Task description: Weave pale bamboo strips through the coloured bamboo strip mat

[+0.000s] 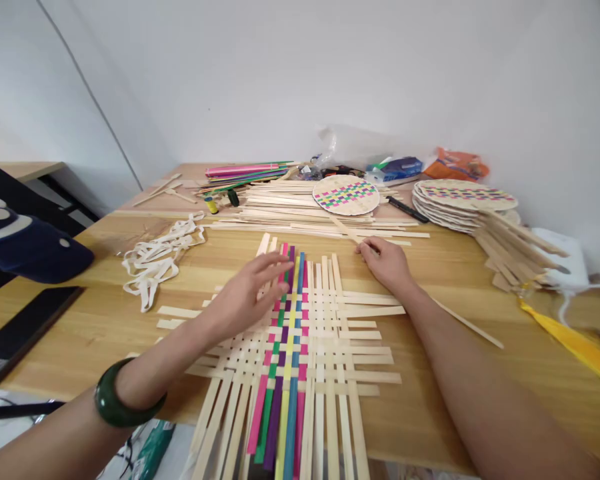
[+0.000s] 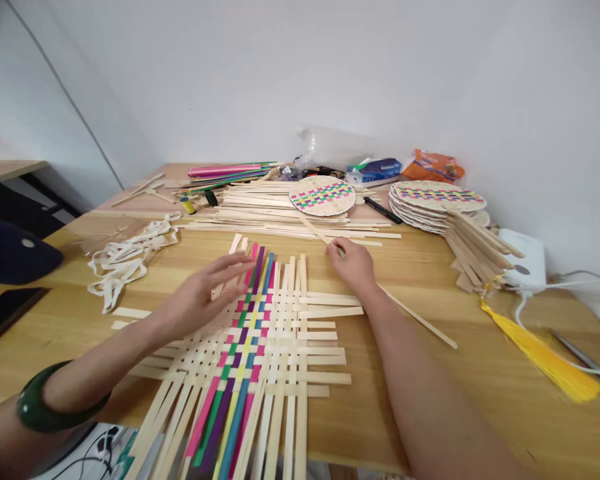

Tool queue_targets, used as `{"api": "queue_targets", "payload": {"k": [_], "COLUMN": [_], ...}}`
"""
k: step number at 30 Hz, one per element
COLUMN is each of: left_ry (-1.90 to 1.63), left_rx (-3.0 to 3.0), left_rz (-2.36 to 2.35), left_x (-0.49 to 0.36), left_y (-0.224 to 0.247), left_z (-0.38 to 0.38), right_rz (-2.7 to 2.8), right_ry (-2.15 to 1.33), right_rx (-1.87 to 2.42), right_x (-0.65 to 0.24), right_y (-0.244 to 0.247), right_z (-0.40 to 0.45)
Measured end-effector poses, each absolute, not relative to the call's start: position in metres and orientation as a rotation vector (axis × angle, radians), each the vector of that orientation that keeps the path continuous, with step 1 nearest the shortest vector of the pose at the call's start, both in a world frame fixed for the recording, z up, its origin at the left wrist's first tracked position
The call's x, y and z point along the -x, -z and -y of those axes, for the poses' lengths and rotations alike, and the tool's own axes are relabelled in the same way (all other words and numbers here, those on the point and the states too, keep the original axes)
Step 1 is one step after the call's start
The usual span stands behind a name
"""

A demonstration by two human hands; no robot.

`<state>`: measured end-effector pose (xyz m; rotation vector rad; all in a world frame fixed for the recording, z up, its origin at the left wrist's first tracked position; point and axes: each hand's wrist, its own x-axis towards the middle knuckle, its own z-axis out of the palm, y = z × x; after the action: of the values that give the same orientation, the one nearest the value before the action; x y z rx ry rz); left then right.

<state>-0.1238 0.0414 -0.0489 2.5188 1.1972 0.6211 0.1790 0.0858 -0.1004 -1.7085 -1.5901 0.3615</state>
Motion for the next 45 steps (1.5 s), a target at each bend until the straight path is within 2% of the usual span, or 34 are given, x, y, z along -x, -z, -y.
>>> {"api": "queue_targets", "payload": {"k": [3,7,12,17,20,25,35,40,45], "left_ry": [-0.311,-0.22,-0.289,-0.45,-0.696,-0.823,-0.974,-0.887,-0.837], "left_rx": [-2.582,-2.627,-2.57,-2.416,-2.294,-1.931,-1.258,-1.211,-1.237], "left_rz": [-1.193,-1.281,-1.328,-1.239,-1.23,-1.163,-1.062,-0.961,-0.944], "left_x": [0.117,0.111,0.11,0.117,0.113,0.077,0.053,0.063,0.065], "left_y": [0.065,0.081,0.084,0.064,0.045,0.035,0.083,0.08,0.073], "left_z": [-0.018,-0.01,-0.009,-0.02,-0.032,-0.049,-0.072,-0.069,-0.066], "right_rz": [1.566,1.559,1.607,1.69,1.858,1.981,1.593,1.323,1.197], "right_ry": [-0.43,-0.604,-0.672,-0.307,-0.288,-0.469,-1.027,-1.305,-1.33], "right_rx": [1.694,1.617,1.587,1.758,1.782,1.824,1.686,1.494,1.491], "right_x": [-0.182,-0.187,-0.196,-0.2,-0.19,-0.162,-0.143,-0.14,-0.14], "right_y": [0.102,0.1,0.092,0.058,0.033,0.018,0.052,0.068,0.069], "right_z": [-0.085,-0.08,-0.07,-0.055,-0.048,-0.05,-0.07,-0.068,-0.062]}}
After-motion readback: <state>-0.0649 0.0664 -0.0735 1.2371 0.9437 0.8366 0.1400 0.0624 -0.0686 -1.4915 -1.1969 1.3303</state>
